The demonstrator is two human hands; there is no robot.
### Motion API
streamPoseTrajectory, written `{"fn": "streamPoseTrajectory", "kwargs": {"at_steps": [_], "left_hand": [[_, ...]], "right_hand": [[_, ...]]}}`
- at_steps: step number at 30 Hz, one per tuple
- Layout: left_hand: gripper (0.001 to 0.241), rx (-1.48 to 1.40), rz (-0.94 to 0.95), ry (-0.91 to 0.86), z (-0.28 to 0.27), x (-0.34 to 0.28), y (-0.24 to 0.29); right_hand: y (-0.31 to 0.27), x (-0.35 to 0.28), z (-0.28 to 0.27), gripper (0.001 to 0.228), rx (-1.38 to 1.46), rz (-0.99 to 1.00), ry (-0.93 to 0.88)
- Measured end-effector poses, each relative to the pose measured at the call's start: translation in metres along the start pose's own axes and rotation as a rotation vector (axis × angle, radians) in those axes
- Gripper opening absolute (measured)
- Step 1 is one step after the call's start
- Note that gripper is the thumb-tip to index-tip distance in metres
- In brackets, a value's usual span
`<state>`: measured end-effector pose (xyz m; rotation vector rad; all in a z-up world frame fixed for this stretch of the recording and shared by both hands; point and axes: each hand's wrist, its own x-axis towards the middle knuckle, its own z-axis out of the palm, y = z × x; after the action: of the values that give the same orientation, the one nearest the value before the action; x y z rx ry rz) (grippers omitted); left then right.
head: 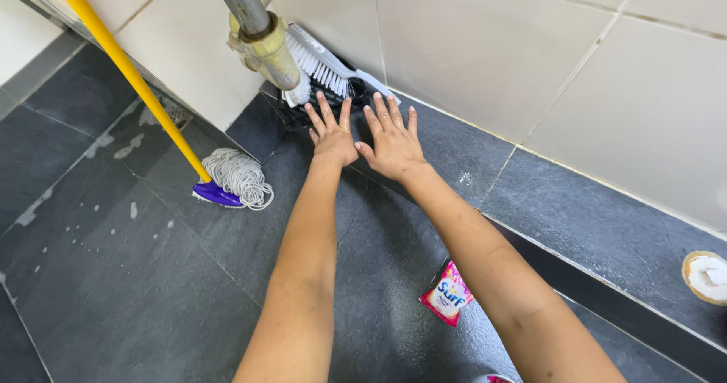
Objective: The person organizes cleaning supplies on a bathroom ledge, then wets a pink cloth under the sink faucet. They proceed to wipe the sink basin and faucet with the cloth, rinsing and wringing it out multiple times to clean the surfaces.
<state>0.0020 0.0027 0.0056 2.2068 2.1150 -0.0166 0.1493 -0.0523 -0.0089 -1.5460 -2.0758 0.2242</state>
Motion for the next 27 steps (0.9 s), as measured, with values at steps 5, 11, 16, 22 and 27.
{"fn": "streamPoseTrajectory", "kwargs": {"at_steps": [5, 11, 16, 22, 27], "left_hand": [[0.112, 0.040, -0.015, -0.011, -0.006, -0.010, -0.001], [0.110, 0.063, 0.014, 0.077, 0.005, -0.024, 0.003], [0.114, 0.010, 0.035, 0.200, 0.020, -0.030, 0.015], [0.110, -0.034, 0.112, 0.478, 0.038, -0.041, 0.029], [0.109, -0.043, 0.102, 0.436, 0.037, -0.060, 0.039]], "right_hand": [[-0.006, -0.007, -0.008, 0.084, -0.023, -0.007, 0.055], [-0.005, -0.019, -0.015, 0.085, -0.035, 0.008, 0.044], [0.000, -0.031, -0.020, 0.085, -0.048, 0.020, 0.032], [0.010, -0.046, -0.020, 0.083, -0.066, 0.022, 0.082], [0.021, -0.062, -0.038, 0.090, -0.092, 0.034, 0.065]]}}
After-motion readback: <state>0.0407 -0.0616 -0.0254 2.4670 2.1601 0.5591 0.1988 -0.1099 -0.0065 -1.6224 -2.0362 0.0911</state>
